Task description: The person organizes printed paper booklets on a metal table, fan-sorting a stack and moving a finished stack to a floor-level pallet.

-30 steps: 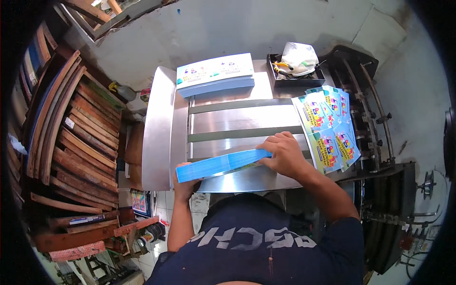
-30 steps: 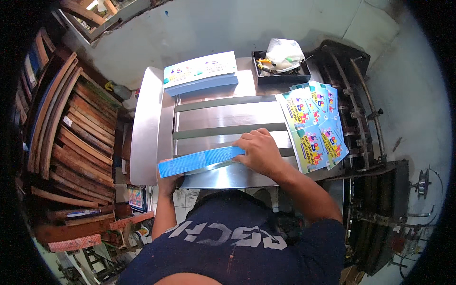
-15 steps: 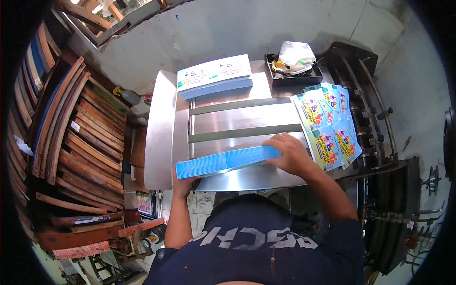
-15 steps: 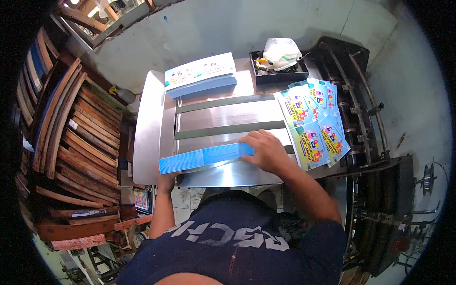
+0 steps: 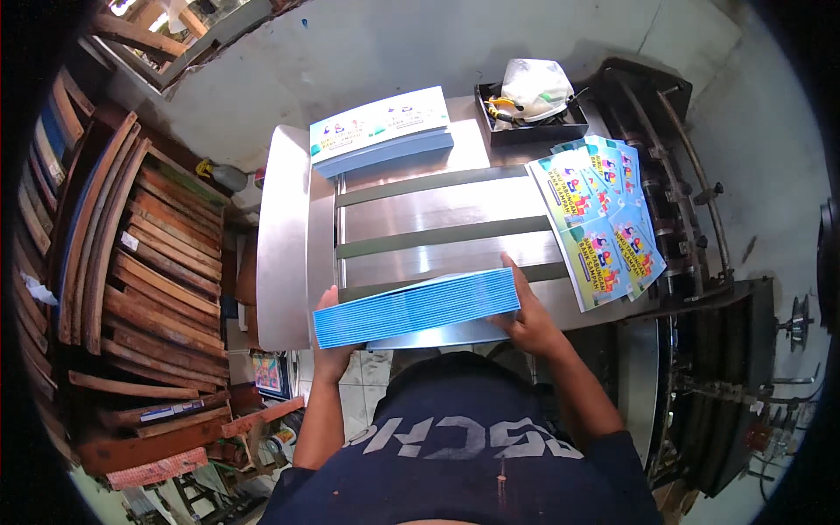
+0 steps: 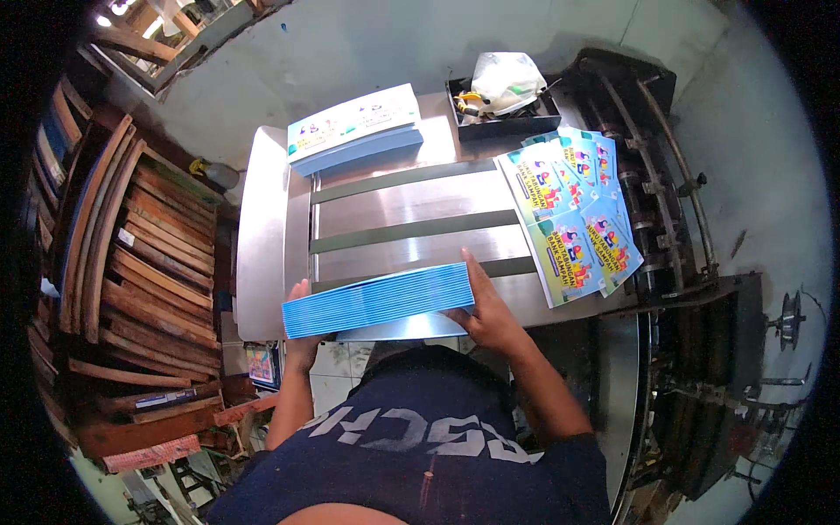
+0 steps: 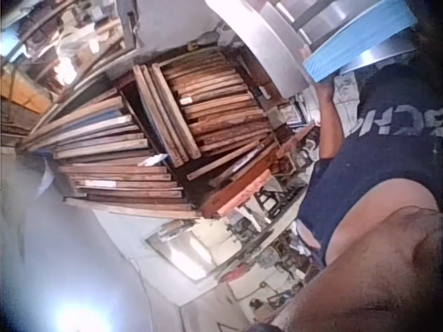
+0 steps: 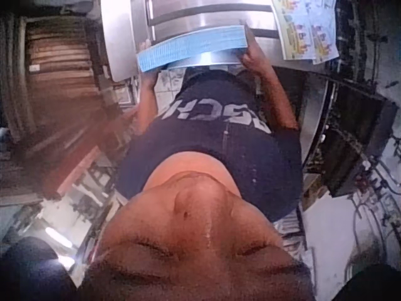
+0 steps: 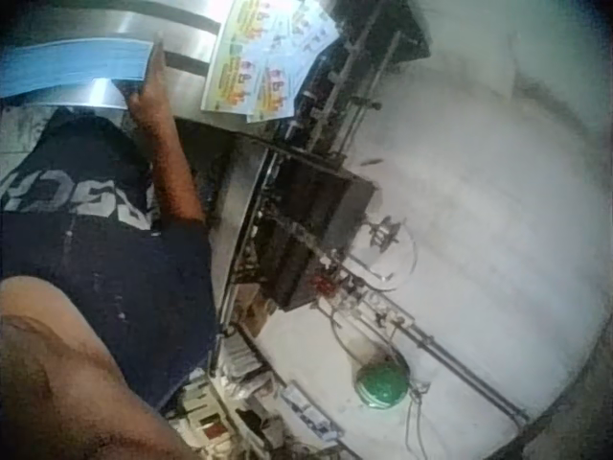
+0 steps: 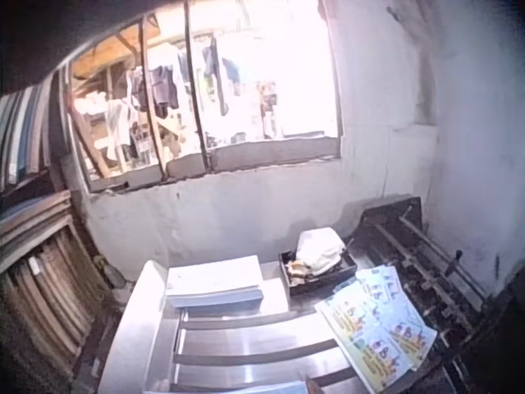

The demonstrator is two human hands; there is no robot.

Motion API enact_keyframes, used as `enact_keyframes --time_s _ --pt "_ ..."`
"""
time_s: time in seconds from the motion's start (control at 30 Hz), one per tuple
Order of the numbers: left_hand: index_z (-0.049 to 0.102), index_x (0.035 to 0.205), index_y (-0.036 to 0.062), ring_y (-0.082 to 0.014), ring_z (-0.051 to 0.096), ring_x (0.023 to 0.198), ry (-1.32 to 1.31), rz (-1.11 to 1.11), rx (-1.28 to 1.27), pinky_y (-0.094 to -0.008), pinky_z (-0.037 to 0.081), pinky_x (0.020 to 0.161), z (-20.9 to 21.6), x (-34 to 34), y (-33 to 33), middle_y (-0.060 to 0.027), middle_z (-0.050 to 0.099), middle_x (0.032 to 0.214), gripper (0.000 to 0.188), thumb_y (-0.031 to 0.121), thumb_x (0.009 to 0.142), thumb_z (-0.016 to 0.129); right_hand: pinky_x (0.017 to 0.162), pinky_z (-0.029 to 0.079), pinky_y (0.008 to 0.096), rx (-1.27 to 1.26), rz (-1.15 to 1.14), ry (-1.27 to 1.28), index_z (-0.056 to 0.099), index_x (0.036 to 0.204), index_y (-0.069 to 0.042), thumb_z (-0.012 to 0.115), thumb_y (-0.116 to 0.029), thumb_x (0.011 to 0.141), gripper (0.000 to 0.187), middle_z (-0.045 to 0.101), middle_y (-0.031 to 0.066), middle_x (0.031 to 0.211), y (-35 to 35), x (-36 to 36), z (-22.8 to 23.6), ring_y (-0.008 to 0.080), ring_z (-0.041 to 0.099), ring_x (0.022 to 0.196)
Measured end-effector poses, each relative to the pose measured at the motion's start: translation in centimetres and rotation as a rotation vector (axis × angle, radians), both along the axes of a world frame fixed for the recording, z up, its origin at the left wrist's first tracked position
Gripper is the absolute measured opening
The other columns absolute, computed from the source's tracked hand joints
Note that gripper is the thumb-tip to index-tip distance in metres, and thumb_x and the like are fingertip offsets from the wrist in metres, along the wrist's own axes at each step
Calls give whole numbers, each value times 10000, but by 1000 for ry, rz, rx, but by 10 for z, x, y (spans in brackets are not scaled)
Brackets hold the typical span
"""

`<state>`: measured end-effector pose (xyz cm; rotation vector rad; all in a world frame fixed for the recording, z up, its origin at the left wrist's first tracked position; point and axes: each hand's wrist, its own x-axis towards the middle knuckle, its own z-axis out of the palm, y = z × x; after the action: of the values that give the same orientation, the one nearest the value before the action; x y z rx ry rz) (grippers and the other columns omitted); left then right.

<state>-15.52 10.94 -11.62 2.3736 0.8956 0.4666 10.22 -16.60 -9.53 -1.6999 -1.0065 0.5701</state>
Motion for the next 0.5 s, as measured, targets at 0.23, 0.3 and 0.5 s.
enact_keyframes --time_s 0.23,0.3,0.5 --pt "476 1390 -11 -220 545 1209 -331 101 -463 -356 423 1041 2 5 -9 -135 552 1359 751 223 764 819 1102 344 413 -5 -187 -109 371 1424 -7 728 -190 849 701 449 222 1407 -1 -18 4 376 435 1324" --pt "481 1389 -9 -231 541 1220 -269 121 -486 -359 412 1051 -2 1 -7 -143 551 1356 744 211 761 815 1071 380 396 -13 -205 -119 409 1393 -24 726 -126 835 650 490 183 1366 -2 -21 3 349 485 1284" --pt "519 1340 -5 -275 515 1285 -250 -18 -349 -386 380 1092 -14 -10 7 -157 575 1326 619 122 792 777 962 436 444 30 -148 90 494 1146 -52 777 -105 784 462 556 177 1162 -4 -22 -8 368 555 1125"
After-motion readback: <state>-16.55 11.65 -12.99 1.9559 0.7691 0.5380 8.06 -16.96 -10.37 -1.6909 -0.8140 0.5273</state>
